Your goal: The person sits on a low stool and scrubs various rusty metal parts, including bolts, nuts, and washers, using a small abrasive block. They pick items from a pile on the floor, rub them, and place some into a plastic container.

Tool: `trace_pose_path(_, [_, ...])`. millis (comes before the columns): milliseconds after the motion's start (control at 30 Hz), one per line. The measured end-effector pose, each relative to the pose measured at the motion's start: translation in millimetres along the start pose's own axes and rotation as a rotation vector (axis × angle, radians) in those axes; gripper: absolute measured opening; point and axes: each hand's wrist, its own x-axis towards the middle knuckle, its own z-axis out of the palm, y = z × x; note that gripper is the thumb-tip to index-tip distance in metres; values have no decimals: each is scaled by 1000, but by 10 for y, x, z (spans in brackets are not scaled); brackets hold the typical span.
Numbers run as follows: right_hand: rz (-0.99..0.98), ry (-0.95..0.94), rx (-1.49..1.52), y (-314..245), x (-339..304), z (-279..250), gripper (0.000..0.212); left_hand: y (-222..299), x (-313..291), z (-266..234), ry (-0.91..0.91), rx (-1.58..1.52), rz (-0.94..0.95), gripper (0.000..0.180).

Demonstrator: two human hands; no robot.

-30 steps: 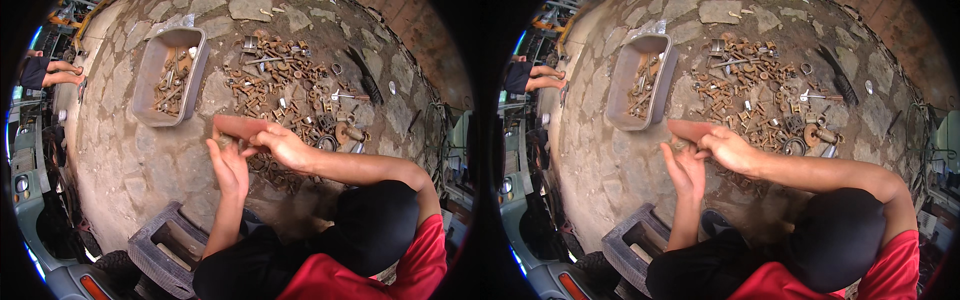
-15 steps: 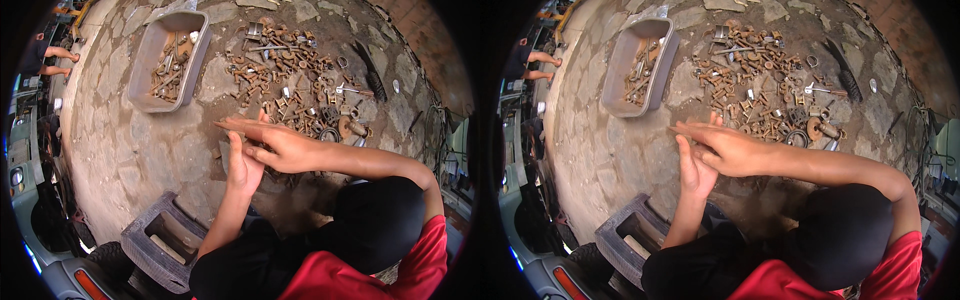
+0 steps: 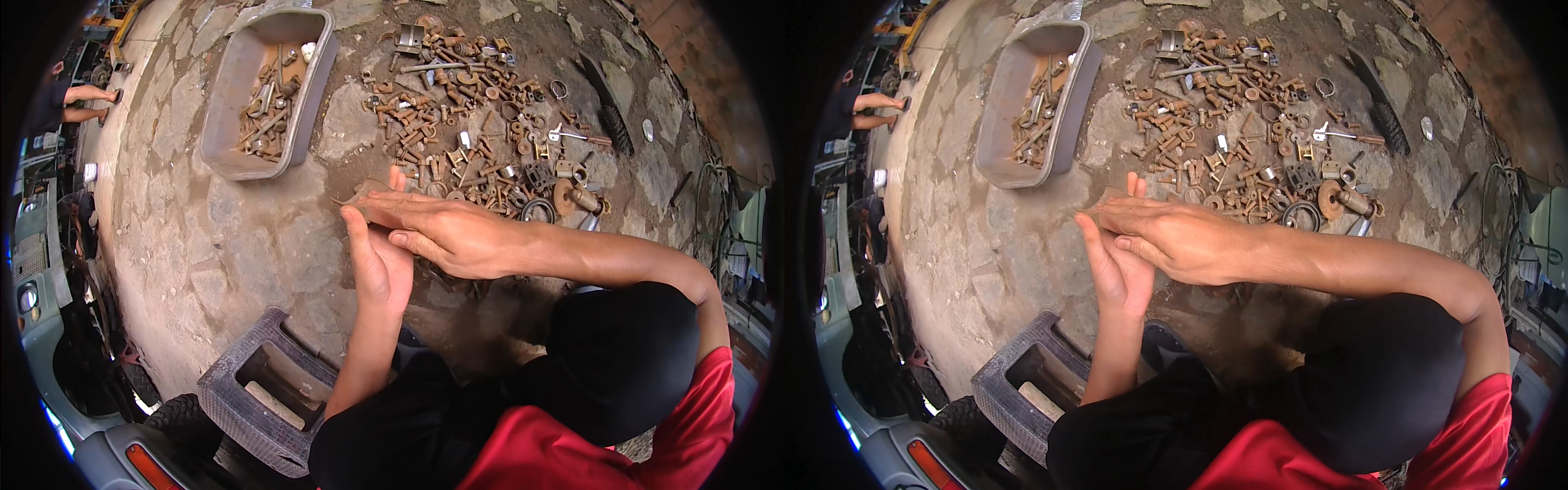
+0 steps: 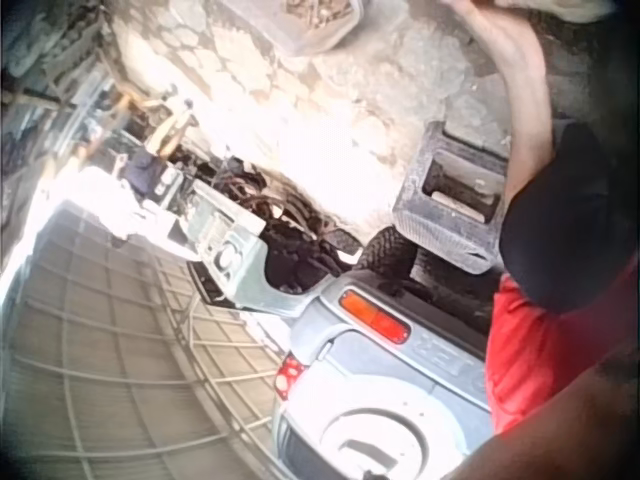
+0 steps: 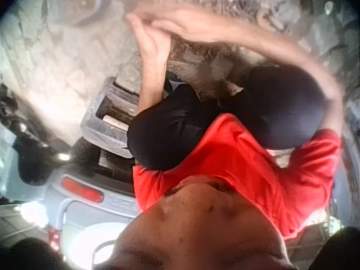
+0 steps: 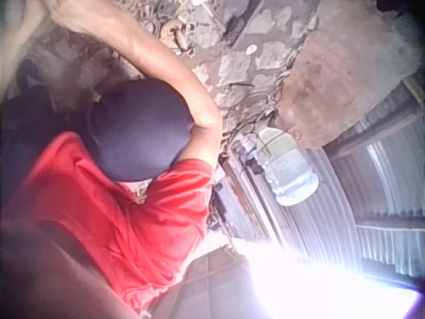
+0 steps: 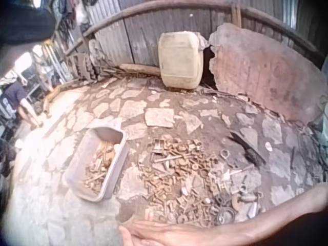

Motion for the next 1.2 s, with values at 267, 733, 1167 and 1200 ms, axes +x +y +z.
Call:
trace_pose_path(267, [39,-24,98,-16,-17,-4,42,24,-20,-17,28,3,-19,67])
trace_pose_path(733, [61,-107,65,-72,-39,-82,46,78,-31,24,111,8,-21,72])
trace_pose_path(1167, [50,-61,53,-85,-36,-75,43,48,-72,117,72,102,-14,66])
trace_pose_path(1200, [29,-46,54,-70,-42,-58,42,77,-54,60,73,82,-10,65])
